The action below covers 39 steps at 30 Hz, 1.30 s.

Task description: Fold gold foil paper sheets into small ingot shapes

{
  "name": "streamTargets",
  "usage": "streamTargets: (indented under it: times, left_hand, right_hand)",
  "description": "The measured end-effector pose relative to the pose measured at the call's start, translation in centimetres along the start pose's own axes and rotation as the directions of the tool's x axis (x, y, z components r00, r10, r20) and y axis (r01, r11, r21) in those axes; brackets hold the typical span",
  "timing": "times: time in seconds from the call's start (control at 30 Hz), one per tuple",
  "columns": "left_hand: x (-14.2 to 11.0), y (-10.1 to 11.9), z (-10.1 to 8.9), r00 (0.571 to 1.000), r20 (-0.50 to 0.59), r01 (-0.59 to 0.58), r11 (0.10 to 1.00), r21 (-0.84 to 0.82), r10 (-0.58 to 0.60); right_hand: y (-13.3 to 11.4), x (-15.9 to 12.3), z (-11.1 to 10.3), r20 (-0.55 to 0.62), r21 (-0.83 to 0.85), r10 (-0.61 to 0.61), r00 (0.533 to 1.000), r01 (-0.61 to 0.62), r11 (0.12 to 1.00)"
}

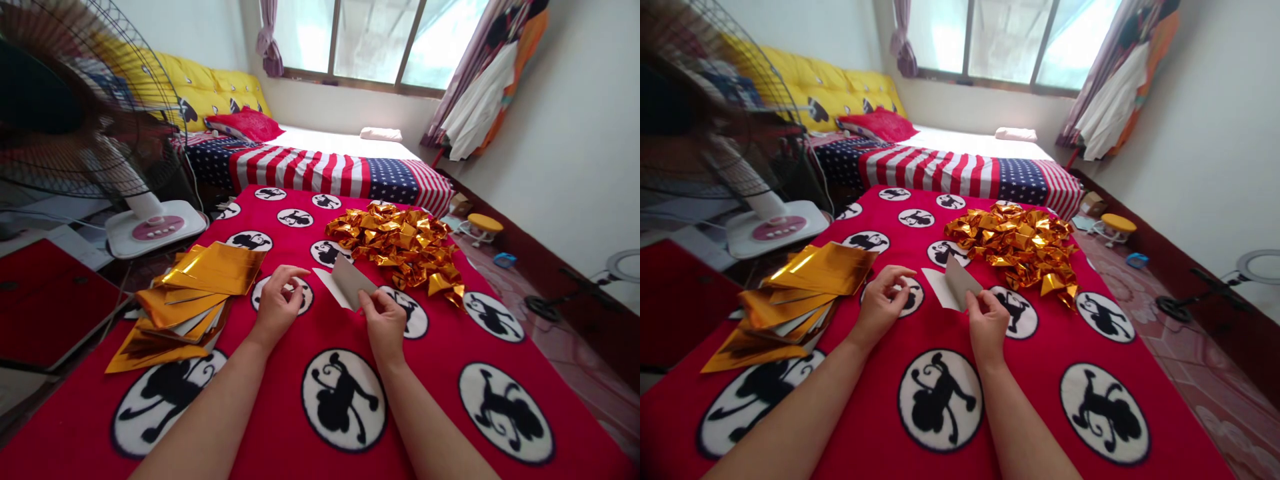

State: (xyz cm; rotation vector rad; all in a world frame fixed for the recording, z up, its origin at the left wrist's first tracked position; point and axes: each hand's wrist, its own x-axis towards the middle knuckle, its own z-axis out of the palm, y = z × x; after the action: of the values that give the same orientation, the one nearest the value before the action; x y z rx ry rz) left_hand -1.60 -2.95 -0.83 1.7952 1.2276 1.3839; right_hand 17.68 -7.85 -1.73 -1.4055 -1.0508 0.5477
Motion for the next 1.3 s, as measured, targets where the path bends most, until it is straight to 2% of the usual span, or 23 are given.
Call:
streamTargets:
  times: [0.1, 0.2, 0.33, 0.47, 0.67, 0.9, 1.13, 1.23, 1.3]
  left_hand:
    - [-0.1, 0.3, 0.1, 0.982, 0.007, -0.190, 0.970, 0.149, 0.191]
    - [0.0, 0.2, 0.1, 0.953, 0.097, -0.301, 0.929, 0.215, 0.286]
    - [0.2, -0.3, 0.0, 0.923, 0.228, -0.352, 0.919, 0.175, 0.310]
    - [0.1, -0.7, 0.0, 0.872, 0.309, -0.421, 0.904, 0.081, 0.379]
    - [-0.2, -0.9, 0.3, 0.804, 0.399, -0.473, 0.881, -0.019, 0.441]
    - [-0.4, -0.7, 0.3, 0.792, 0.452, -0.453, 0.891, -0.014, 0.410]
    - [-0.6, -0.2, 0.3, 0.789, 0.525, -0.410, 0.910, 0.063, 0.319]
    - [-0.7, -0.2, 0.2, 0.801, 0.536, -0.379, 0.918, 0.113, 0.265]
    - [-0.7, -0.4, 0.1, 0.800, 0.551, -0.368, 0.920, 0.136, 0.238]
  right_hand:
    - [-0.1, 0.3, -0.3, 0.013, 0.001, -0.012, 1.000, 0.012, 1.000]
    - [-0.1, 0.6, -0.6, 0.074, 0.044, 0.000, 0.997, -0.003, 0.999]
    - [0.1, 0.9, -0.8, 0.143, 0.125, 0.040, 0.989, -0.058, 0.990]
    - [0.3, 1.0, -0.9, 0.173, 0.136, 0.042, 0.984, -0.066, 0.989]
    - [0.4, 1.3, -0.6, 0.061, 0.093, 0.085, 0.994, -0.091, 0.991]
    - [0.6, 1.3, -0.4, 0.011, 0.043, 0.090, 0.996, -0.091, 0.995]
    - [1.4, 1.4, -0.2, 0.100, 0.088, 0.139, 0.985, -0.148, 0.985]
    - [1.4, 1.6, -1.0, 0.202, -0.025, 0.052, 0.978, -0.048, 0.999]
    - [0.8, 1.7, -2.1, 0.324, -0.109, -0.035, 0.945, 0.074, 0.991]
